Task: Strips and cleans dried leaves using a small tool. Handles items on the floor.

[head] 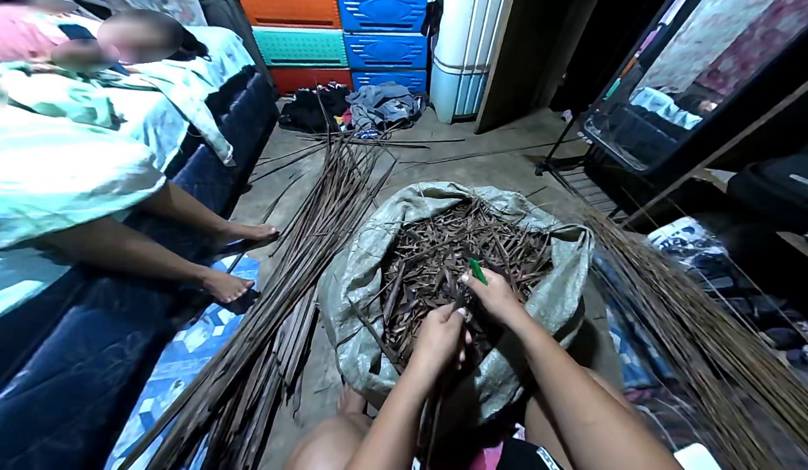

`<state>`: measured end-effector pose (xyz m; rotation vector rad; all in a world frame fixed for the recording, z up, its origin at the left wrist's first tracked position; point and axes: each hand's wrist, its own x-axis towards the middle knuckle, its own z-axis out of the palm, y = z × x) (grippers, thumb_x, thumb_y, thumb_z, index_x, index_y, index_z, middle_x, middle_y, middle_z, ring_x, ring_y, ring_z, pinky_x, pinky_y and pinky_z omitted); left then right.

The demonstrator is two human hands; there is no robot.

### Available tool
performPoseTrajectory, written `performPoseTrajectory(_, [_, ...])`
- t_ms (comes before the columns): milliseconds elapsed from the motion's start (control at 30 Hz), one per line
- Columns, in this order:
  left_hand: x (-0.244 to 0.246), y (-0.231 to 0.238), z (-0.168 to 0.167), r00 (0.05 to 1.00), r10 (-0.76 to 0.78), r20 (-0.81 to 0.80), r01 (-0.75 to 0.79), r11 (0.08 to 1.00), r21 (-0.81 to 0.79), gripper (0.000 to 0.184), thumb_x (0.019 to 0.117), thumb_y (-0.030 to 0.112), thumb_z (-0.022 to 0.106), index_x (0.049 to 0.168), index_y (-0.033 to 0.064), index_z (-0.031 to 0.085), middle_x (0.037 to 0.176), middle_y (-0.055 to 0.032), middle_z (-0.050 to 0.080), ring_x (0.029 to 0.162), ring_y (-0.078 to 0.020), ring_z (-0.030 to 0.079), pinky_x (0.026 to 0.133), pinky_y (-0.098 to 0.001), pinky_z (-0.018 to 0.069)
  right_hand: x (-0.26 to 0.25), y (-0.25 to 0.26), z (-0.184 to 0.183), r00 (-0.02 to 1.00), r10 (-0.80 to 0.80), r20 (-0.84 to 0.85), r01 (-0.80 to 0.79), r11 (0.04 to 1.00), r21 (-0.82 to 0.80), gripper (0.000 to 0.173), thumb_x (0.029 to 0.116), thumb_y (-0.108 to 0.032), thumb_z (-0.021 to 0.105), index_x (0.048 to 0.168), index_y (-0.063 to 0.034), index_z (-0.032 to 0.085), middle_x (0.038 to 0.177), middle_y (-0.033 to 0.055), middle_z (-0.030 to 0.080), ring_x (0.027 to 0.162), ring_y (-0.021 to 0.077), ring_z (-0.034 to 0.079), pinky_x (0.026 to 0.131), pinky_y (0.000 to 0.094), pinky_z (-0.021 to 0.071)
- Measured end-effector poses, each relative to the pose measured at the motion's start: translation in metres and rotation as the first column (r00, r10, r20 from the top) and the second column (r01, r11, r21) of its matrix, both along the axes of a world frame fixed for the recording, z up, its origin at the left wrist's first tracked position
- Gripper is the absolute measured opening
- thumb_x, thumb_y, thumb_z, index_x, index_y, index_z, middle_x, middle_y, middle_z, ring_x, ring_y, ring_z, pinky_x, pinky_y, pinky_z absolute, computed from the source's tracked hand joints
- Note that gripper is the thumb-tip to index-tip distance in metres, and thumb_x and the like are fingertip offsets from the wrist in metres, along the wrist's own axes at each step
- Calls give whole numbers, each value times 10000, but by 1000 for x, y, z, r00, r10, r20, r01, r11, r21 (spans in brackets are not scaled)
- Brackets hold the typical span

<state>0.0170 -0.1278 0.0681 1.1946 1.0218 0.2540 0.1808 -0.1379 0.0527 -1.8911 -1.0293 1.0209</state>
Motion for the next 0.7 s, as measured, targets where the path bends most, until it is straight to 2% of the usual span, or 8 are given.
performPoseTrajectory(100, [1, -1, 0, 999, -41, -24, 41, 999, 4, 297, 1120, 215, 431, 1270, 27, 604, 754, -32, 647, 460, -78, 540, 450, -228, 485, 6, 5, -10, 982, -151, -115, 156, 987, 30, 287, 1108, -225, 488, 1166, -11, 671, 734, -7, 528, 560, 52, 453, 537, 227, 408])
performPoseTrajectory(133, [1, -1, -1, 998, -51, -31, 52, 998, 30, 303, 1123, 217, 420, 1276, 29, 603, 754, -25, 649, 459, -71, 526, 452, -224, 471, 9, 5, -12, 976, -187, -110, 193, 980, 46, 295, 1111, -227, 481, 1163, -8, 670, 721, -10, 514, 551, 51, 443, 530, 223, 402])
performPoseTrajectory(233, [0, 3, -6, 993, -31, -116, 49, 987, 152, 354, 1128, 231, 391, 1345, 53, 607, 761, -21, 641, 489, -81, 483, 483, -255, 426, 11, -2, -2, 990, -87, 112, 87, 996, 6, 288, 1099, -209, 500, 1143, 22, 668, 888, 87, 631, 730, 139, 555, 717, 336, 482])
performPoseTrajectory(333, [-4, 11, -9, 970, 4, -244, 65, 959, 275, 405, 1126, 234, 381, 1443, 74, 574, 951, -120, 688, 780, -209, 631, 769, -402, 524, -6, -16, 18, 894, 275, 354, -168, 937, -305, 286, 1050, -264, 540, 1100, -16, 675, 968, 194, 676, 927, 346, 654, 837, 573, 497])
performPoseTrajectory(433, [-5, 12, -9, 928, 23, -372, 123, 923, 365, 368, 1105, 190, 361, 1233, -3, 647, 1013, -198, 682, 968, -320, 670, 892, -511, 515, -35, -23, 34, 767, 472, 435, -211, 825, -524, 334, 1074, -313, 512, 1205, -51, 673, 1142, 203, 711, 1135, 380, 671, 949, 595, 502])
performPoseTrajectory(533, [-2, 9, -4, 889, 9, -458, 197, 896, 398, 364, 1111, 192, 367, 1221, -18, 643, 1093, -229, 683, 1068, -355, 669, 945, -534, 506, -45, -20, 36, 716, 469, 517, -139, 821, -553, 328, 1078, -291, 512, 1254, -57, 660, 1230, 190, 705, 1203, 367, 658, 982, 574, 505])
performPoseTrajectory(633, [1, 4, -4, 890, -46, -454, 247, 886, 393, 450, 1126, 211, 355, 1528, 45, 473, 1311, -240, 653, 1244, -363, 629, 1080, -532, 461, -33, -6, 26, 724, 371, 581, -26, 857, -515, 328, 1077, -267, 511, 1266, -38, 649, 1240, 205, 698, 1203, 381, 659, 974, 582, 511])
performPoseTrajectory(700, [3, -2, -5, 903, -71, -424, 251, 888, 386, 470, 1124, 211, 352, 1573, 86, 420, 1335, -222, 650, 1247, -349, 631, 1089, -521, 458, -10, 6, 19, 757, 256, 601, 76, 879, -471, 352, 1083, -273, 502, 1298, -31, 643, 1255, 224, 689, 1206, 400, 655, 980, 609, 505])
